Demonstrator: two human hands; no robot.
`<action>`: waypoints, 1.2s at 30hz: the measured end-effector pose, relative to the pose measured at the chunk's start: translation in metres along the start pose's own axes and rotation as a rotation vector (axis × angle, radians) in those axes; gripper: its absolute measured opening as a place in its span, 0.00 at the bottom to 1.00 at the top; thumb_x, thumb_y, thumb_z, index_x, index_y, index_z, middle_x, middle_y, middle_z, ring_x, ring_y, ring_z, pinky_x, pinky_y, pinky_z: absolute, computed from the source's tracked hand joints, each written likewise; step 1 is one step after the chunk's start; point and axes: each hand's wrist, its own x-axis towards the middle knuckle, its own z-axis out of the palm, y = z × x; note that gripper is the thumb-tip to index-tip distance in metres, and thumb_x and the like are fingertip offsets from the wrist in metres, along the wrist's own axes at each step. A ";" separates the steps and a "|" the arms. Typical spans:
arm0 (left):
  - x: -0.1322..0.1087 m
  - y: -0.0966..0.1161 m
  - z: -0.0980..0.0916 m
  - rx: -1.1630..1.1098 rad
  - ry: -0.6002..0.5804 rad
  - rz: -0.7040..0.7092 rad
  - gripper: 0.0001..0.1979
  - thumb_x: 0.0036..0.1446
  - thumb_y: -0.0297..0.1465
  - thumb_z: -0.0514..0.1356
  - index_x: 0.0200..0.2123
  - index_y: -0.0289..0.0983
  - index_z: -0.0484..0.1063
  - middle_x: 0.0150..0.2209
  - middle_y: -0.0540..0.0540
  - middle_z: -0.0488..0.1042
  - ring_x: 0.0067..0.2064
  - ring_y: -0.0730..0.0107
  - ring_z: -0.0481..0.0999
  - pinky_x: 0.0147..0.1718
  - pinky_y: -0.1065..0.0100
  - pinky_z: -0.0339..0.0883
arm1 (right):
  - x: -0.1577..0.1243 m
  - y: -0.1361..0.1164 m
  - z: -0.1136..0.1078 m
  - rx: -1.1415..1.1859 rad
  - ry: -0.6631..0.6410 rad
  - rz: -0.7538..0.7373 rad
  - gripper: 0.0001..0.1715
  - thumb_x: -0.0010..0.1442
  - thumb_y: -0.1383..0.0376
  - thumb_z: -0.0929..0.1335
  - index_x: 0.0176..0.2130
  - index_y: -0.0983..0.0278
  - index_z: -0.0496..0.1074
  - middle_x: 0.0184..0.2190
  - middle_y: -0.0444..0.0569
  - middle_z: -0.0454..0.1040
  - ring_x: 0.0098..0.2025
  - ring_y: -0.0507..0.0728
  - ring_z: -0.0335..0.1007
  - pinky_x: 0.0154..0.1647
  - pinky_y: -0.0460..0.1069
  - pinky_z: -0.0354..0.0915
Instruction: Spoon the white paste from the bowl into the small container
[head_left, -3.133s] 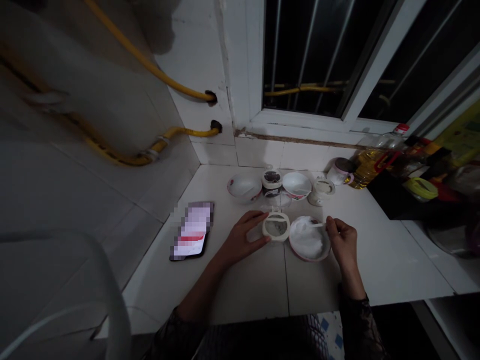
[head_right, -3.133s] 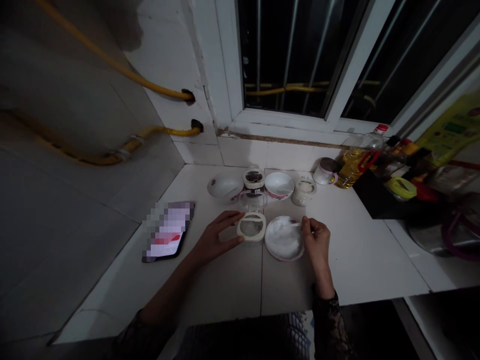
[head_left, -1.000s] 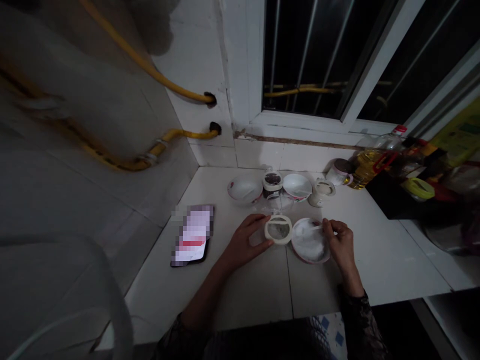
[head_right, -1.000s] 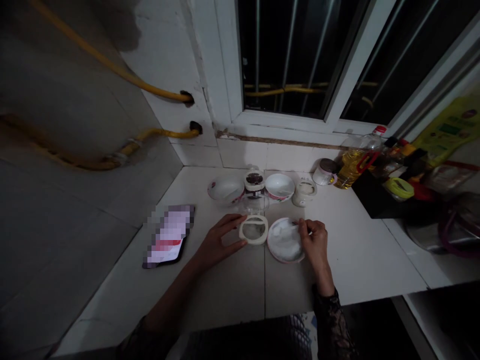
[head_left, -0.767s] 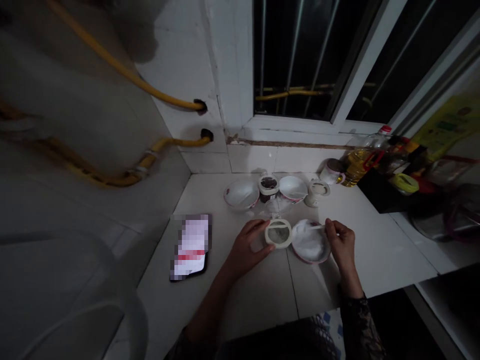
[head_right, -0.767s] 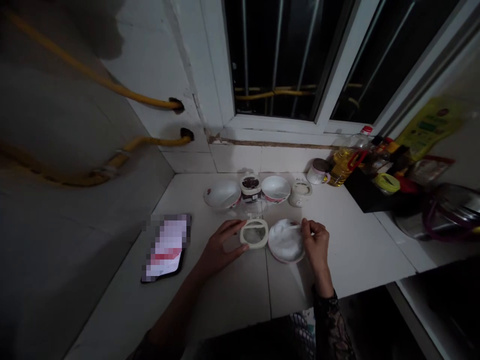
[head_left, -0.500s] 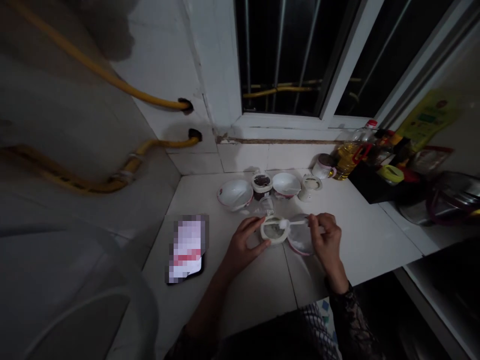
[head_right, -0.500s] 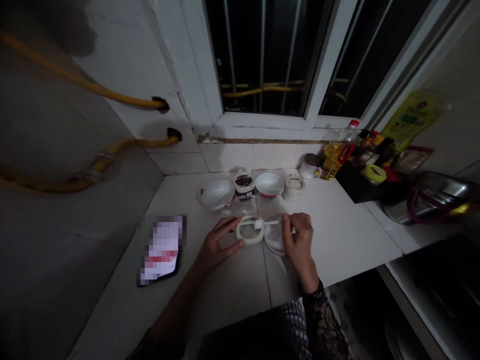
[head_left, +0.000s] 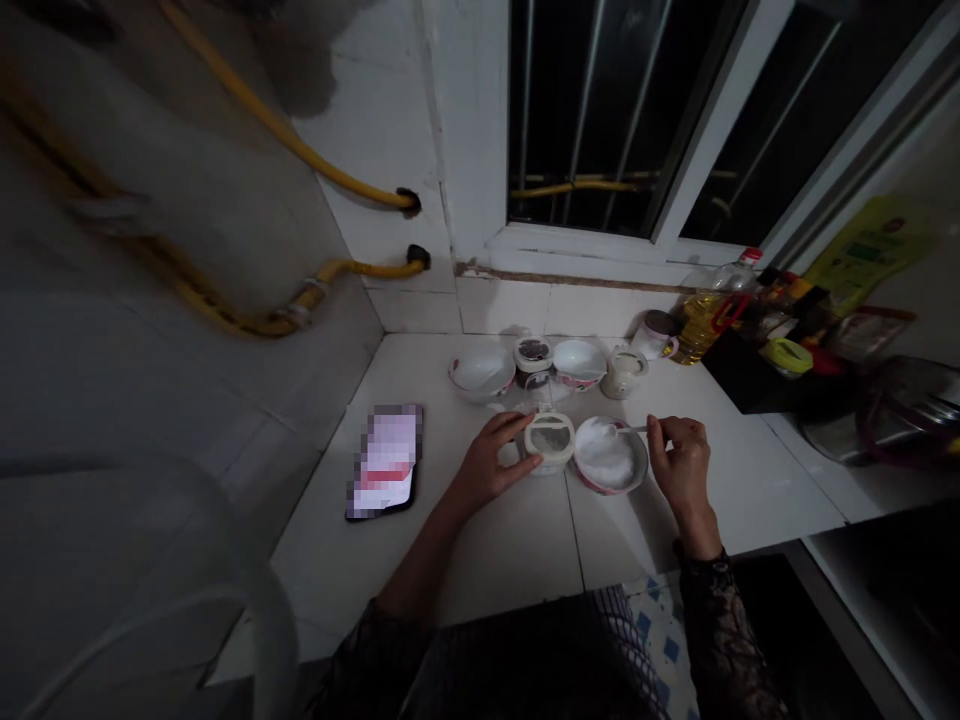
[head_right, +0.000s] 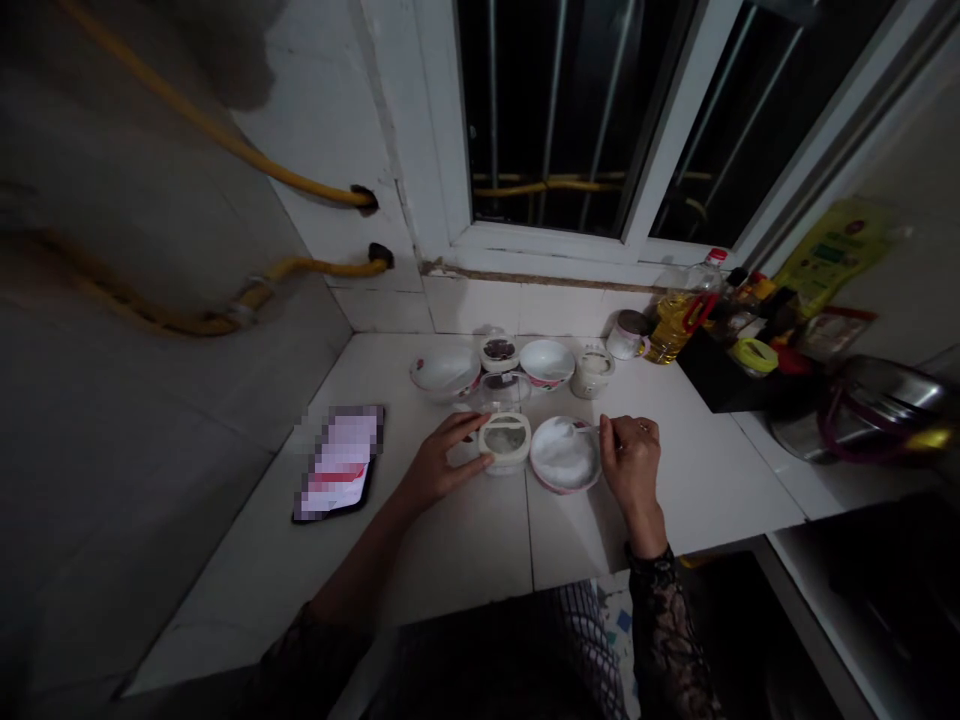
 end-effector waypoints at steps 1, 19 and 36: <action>0.000 0.000 0.000 -0.006 -0.002 -0.004 0.26 0.56 0.39 0.65 0.58 0.43 0.71 0.54 0.40 0.71 0.55 0.57 0.72 0.55 0.55 0.69 | 0.000 0.002 0.001 -0.043 -0.018 -0.033 0.22 0.69 0.58 0.61 0.25 0.61 0.68 0.20 0.44 0.70 0.24 0.53 0.62 0.42 0.52 0.58; 0.000 -0.002 0.001 -0.013 0.033 0.004 0.26 0.55 0.38 0.66 0.57 0.44 0.72 0.53 0.41 0.72 0.53 0.59 0.74 0.48 0.59 0.74 | -0.007 -0.001 0.036 0.028 -0.196 -0.027 0.28 0.71 0.53 0.56 0.27 0.61 0.71 0.23 0.46 0.75 0.26 0.54 0.67 0.44 0.52 0.57; 0.001 -0.002 0.002 -0.002 0.034 0.001 0.26 0.54 0.37 0.66 0.57 0.44 0.72 0.53 0.42 0.73 0.53 0.60 0.74 0.49 0.59 0.74 | -0.008 -0.001 0.028 0.297 -0.154 0.312 0.30 0.63 0.49 0.61 0.17 0.61 0.62 0.13 0.40 0.60 0.19 0.50 0.55 0.25 0.47 0.55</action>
